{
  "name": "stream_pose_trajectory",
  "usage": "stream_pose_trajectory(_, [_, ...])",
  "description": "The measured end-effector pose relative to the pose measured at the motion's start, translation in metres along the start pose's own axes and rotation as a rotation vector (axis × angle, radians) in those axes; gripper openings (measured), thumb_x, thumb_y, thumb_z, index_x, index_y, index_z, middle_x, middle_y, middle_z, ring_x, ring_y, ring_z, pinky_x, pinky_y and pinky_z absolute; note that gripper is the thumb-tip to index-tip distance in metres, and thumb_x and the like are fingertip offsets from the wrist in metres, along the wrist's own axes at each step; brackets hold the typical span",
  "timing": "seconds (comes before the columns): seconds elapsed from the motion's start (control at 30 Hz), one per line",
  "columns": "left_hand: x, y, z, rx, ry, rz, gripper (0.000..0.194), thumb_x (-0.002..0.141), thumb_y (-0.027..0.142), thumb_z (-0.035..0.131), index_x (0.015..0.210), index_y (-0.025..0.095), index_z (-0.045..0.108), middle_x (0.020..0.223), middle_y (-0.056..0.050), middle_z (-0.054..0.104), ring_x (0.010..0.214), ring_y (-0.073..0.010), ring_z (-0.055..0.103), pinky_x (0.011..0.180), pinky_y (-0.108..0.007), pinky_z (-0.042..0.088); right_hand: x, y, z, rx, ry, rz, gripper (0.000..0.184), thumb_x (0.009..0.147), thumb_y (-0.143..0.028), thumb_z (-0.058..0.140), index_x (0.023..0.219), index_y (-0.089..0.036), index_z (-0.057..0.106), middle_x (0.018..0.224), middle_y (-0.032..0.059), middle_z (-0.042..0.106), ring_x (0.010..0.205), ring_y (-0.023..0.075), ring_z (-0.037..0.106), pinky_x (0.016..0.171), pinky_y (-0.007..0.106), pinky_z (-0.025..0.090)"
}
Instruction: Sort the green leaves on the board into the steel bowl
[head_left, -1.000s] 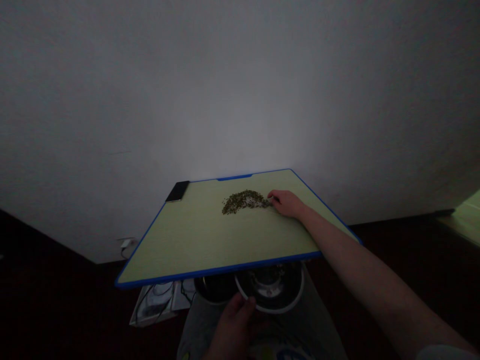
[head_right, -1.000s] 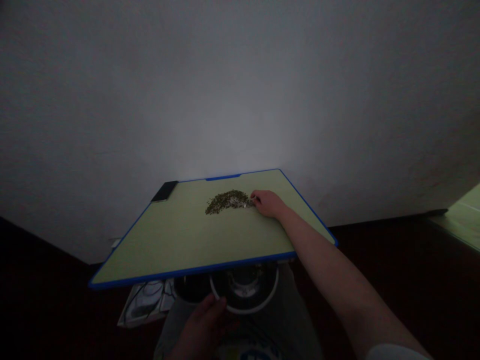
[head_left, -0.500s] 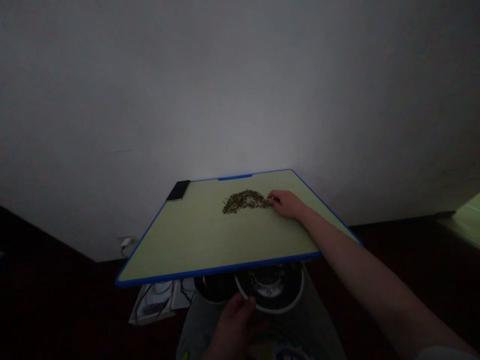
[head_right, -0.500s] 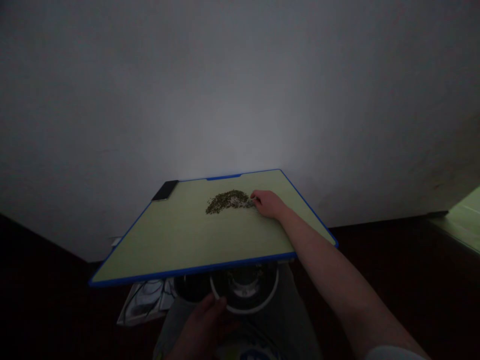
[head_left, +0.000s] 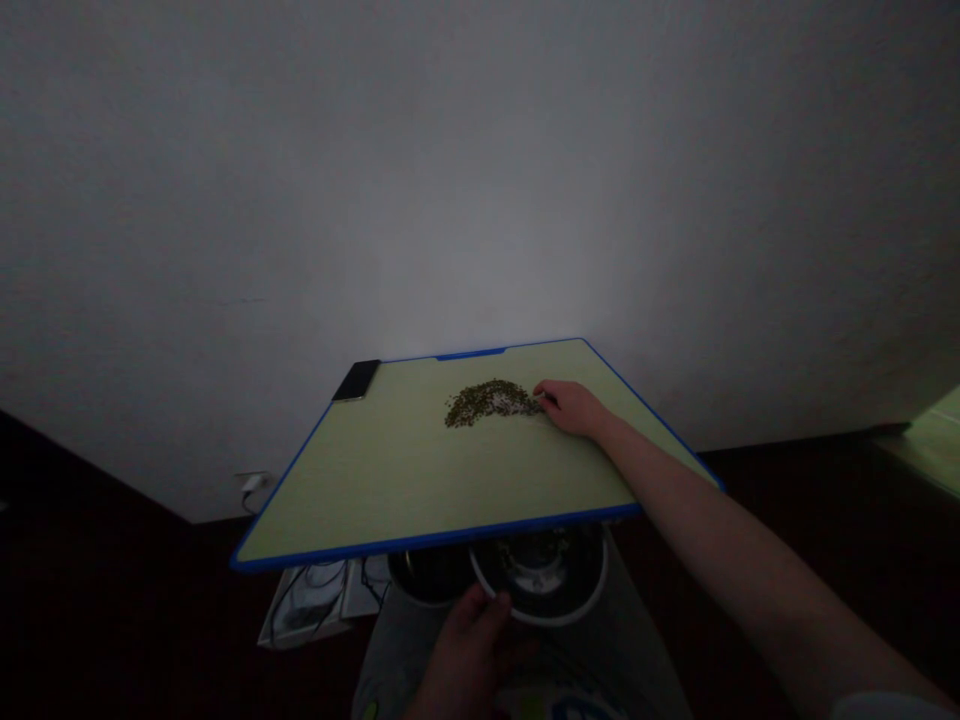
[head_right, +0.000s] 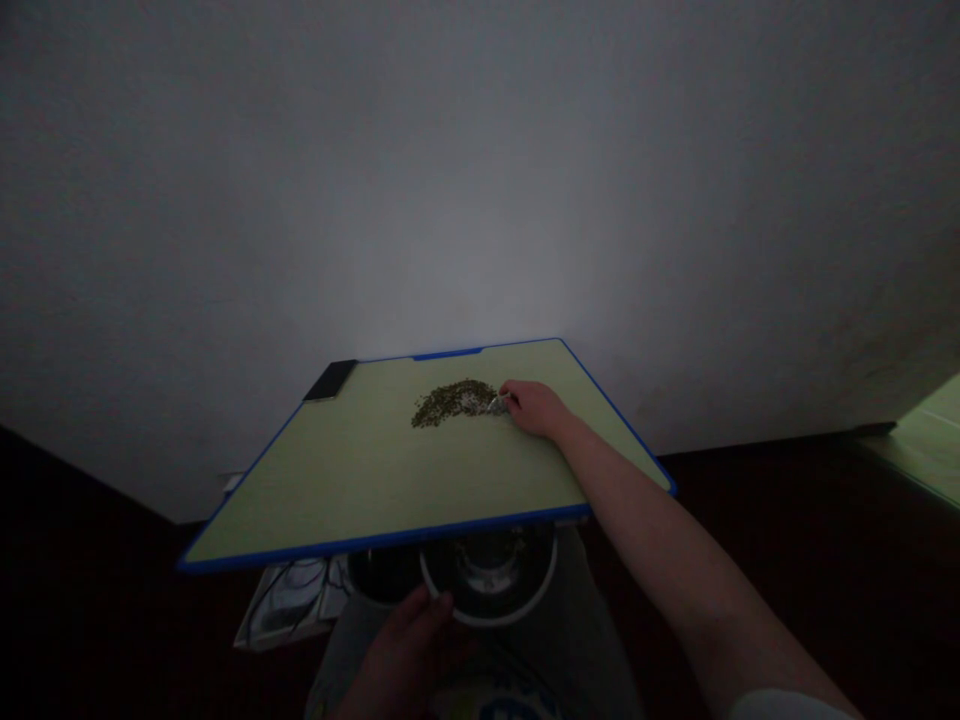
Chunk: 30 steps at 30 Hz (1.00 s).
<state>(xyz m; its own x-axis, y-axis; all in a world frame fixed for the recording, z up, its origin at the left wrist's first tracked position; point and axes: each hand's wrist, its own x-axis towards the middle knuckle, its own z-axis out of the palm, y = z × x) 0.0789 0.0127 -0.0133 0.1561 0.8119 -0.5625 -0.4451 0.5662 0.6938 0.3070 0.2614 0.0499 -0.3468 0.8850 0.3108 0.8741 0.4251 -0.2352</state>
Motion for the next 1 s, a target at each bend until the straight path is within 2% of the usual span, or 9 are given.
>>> stream_pose_trajectory(0.17, [0.0058, -0.0052, -0.0042, -0.004, -0.002, 0.015, 0.046, 0.064, 0.042, 0.078, 0.101, 0.018, 0.064, 0.101, -0.012, 0.077, 0.097, -0.0312, 0.071, 0.082, -0.040, 0.053, 0.0002, -0.0010, 0.0005, 0.025, 0.007, -0.023, 0.029, 0.091, -0.023, 0.047, 0.113, -0.017, 0.064, 0.103, 0.0096, 0.071, 0.092, 0.0201, 0.064, 0.081, 0.028, 0.043])
stream_pose_trajectory(0.47, [0.0078, -0.0048, -0.0062, 0.029, -0.008, 0.005, 0.049, 0.061, 0.046, 0.079, 0.099, 0.019, 0.065, 0.102, -0.012, 0.076, 0.093, -0.0297, 0.071, 0.078, -0.038, 0.053, 0.0004, -0.0055, 0.0002, 0.045, 0.000, -0.039, 0.028, 0.092, -0.023, 0.047, 0.113, -0.017, 0.065, 0.104, 0.0089, 0.071, 0.092, 0.0191, 0.064, 0.081, 0.027, 0.043])
stream_pose_trajectory(1.0, [0.0100, -0.0060, -0.0089, 0.038, 0.029, -0.009, 0.044, 0.060, 0.046, 0.078, 0.094, 0.022, 0.064, 0.098, -0.011, 0.076, 0.097, -0.0314, 0.070, 0.082, -0.042, 0.052, 0.0030, -0.0054, 0.0058, 0.093, -0.013, -0.076, 0.027, 0.092, -0.021, 0.047, 0.113, -0.018, 0.065, 0.110, 0.0087, 0.070, 0.099, 0.0204, 0.063, 0.087, 0.030, 0.044])
